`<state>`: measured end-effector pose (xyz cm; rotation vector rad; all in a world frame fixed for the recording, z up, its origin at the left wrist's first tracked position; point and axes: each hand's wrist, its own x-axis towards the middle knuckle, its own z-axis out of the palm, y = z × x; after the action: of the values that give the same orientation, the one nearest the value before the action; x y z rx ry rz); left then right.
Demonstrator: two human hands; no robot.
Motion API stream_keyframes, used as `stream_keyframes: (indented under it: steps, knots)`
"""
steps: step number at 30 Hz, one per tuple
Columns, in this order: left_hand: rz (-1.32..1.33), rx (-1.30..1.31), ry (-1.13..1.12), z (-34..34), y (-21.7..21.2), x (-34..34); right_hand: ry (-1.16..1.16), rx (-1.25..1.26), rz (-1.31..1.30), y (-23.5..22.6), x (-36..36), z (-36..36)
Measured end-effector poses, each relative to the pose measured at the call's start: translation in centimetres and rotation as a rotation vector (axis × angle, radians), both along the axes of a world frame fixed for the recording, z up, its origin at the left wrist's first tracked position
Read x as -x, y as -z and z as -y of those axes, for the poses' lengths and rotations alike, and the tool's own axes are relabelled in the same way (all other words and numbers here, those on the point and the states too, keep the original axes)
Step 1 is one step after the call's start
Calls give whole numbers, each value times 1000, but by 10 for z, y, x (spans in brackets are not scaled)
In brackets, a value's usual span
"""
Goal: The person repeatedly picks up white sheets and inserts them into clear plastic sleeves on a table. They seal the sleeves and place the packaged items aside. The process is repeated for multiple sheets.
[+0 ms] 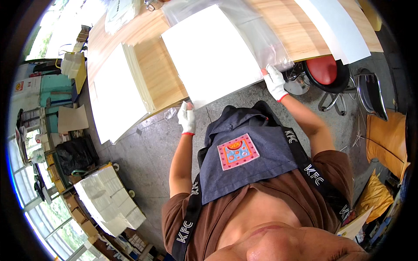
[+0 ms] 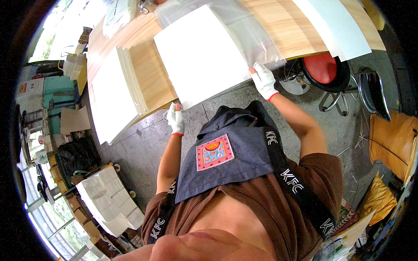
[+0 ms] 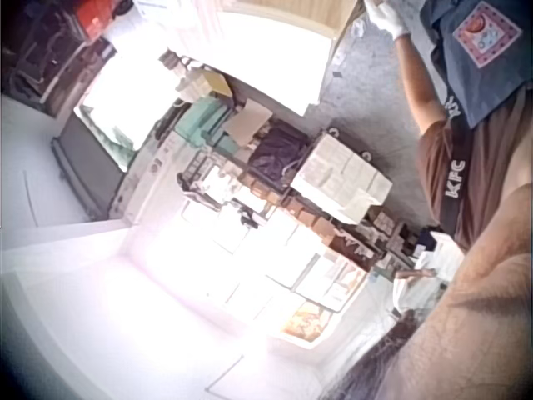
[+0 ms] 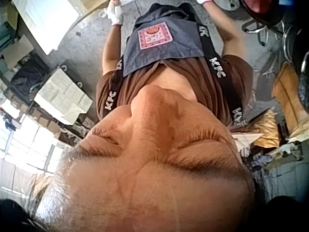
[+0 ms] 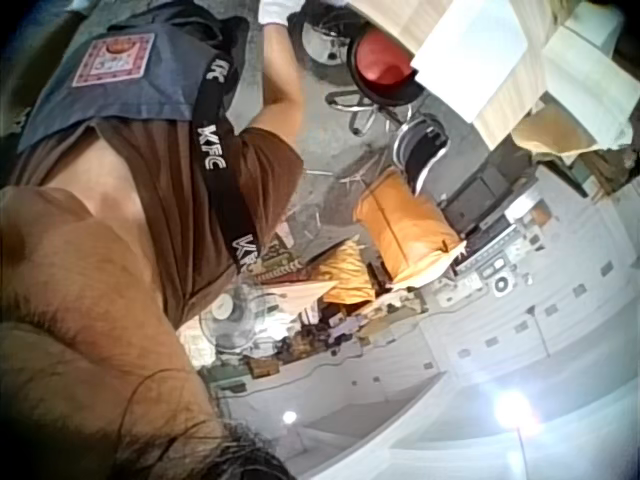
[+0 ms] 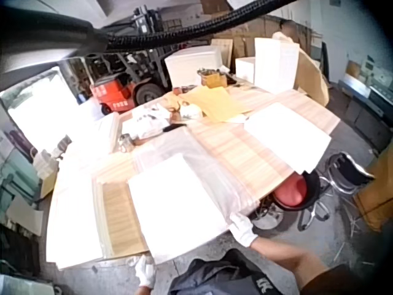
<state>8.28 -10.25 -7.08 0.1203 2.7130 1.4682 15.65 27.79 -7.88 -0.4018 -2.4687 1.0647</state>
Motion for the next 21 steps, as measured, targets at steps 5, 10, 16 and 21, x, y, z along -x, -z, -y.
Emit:
stream_keyframes:
  steps: [5, 10, 16, 21]
  knots:
    - [230, -787, -567, -38, 40, 7, 258, 316, 0, 5, 20, 23]
    - [202, -849, -613, -55, 29, 3, 218, 190, 258, -18, 23, 13]
    - [295, -356, -331, -17, 29, 12, -80, -378, -182, -71, 19, 46]
    - [298, -358, -170, -9, 32, 16, -562, -570, -12, -72, 5, 117]
